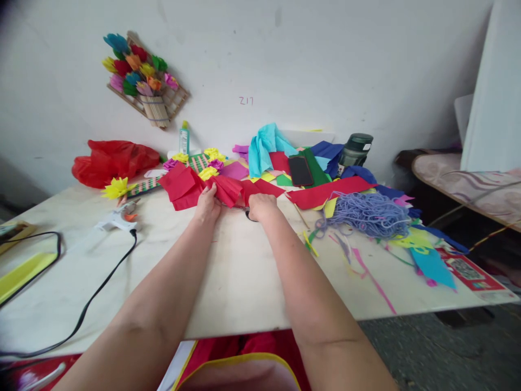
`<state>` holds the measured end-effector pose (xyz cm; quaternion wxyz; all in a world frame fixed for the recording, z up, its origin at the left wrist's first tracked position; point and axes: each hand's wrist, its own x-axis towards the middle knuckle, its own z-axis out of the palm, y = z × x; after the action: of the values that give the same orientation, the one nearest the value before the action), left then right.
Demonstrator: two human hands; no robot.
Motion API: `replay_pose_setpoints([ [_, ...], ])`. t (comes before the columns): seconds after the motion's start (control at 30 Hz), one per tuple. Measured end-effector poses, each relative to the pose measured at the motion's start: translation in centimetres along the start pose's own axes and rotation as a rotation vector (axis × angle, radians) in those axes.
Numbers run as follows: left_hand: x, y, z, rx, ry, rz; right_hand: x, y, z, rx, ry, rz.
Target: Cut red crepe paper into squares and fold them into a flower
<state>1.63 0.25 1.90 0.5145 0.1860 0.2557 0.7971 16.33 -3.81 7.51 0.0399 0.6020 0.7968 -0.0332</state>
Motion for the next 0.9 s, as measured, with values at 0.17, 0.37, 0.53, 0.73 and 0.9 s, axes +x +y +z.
replay_pose_setpoints([
  [0.17, 0.3, 0.2, -0.3, 0.018, -0.024, -0.015, -0.7, 0.2, -0.9, -0.043, -0.087, -0.054],
  [0.37, 0.4, 0.4, -0.4, 0.006, -0.040, -0.004, -0.7, 1.7, -1.3, -0.054, -0.159, -0.094],
  [0.53, 0.4, 0.5, -0.4, 0.014, -0.048, -0.007, -0.7, 3.3, -1.3, 0.075, -0.143, -0.146],
  [0.73, 0.3, 0.7, -0.3, 0.016, -0.034, -0.013, -0.8, 6.8, -0.8, 0.431, -0.250, -0.176],
  [0.9, 0.4, 0.6, -0.4, 0.022, -0.037, -0.022, -1.0, 8.3, -0.3, 0.879, -0.317, -0.305],
])
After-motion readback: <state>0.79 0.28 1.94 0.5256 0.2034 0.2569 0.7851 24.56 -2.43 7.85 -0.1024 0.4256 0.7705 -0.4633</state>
